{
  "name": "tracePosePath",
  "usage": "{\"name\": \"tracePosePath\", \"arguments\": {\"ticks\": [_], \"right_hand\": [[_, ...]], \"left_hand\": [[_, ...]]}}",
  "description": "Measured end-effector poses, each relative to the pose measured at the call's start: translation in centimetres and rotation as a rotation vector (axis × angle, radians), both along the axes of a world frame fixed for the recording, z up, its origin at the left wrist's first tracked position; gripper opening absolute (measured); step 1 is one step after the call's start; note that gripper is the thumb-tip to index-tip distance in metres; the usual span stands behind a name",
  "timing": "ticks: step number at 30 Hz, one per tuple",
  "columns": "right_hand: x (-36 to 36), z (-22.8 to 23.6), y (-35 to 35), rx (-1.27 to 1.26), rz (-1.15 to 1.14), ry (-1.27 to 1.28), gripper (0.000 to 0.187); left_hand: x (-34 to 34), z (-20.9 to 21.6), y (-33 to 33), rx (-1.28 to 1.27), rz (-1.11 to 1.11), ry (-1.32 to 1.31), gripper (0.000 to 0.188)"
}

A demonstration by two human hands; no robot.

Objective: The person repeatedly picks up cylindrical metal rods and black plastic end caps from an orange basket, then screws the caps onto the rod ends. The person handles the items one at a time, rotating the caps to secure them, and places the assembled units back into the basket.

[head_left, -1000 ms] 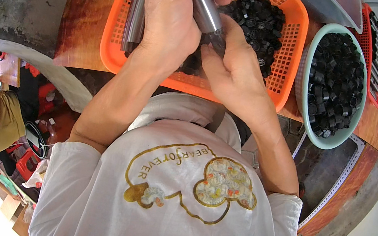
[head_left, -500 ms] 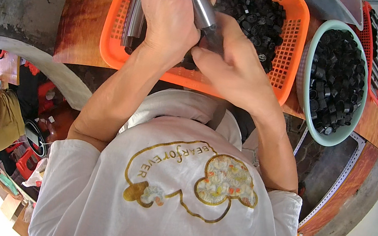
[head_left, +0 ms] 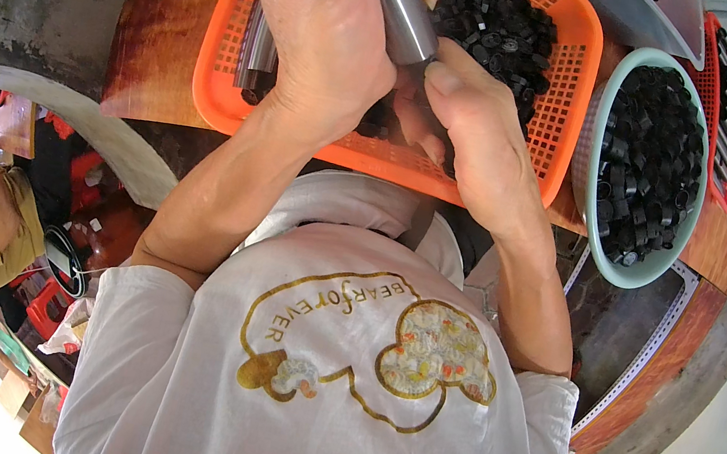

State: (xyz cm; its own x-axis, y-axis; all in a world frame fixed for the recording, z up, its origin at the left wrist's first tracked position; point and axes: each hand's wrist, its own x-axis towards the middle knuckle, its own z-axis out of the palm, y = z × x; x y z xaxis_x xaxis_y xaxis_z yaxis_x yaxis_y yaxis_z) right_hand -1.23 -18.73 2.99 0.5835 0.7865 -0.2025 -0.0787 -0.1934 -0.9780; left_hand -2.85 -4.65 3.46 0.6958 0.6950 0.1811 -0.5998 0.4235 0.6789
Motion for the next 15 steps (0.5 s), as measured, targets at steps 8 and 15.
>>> {"name": "tracePosePath", "arguments": {"ticks": [8,15], "right_hand": [[0.0,-0.4,0.3,0.015,0.000,-0.113,0.042],[-0.2,-0.7,0.6,0.032,-0.040,-0.011,0.034]], "left_hand": [[0.2,-0.7,0.4,0.107,0.044,0.010,0.030],[0.2,-0.2,0.2,0.070,0.064,0.056,0.030]]}}
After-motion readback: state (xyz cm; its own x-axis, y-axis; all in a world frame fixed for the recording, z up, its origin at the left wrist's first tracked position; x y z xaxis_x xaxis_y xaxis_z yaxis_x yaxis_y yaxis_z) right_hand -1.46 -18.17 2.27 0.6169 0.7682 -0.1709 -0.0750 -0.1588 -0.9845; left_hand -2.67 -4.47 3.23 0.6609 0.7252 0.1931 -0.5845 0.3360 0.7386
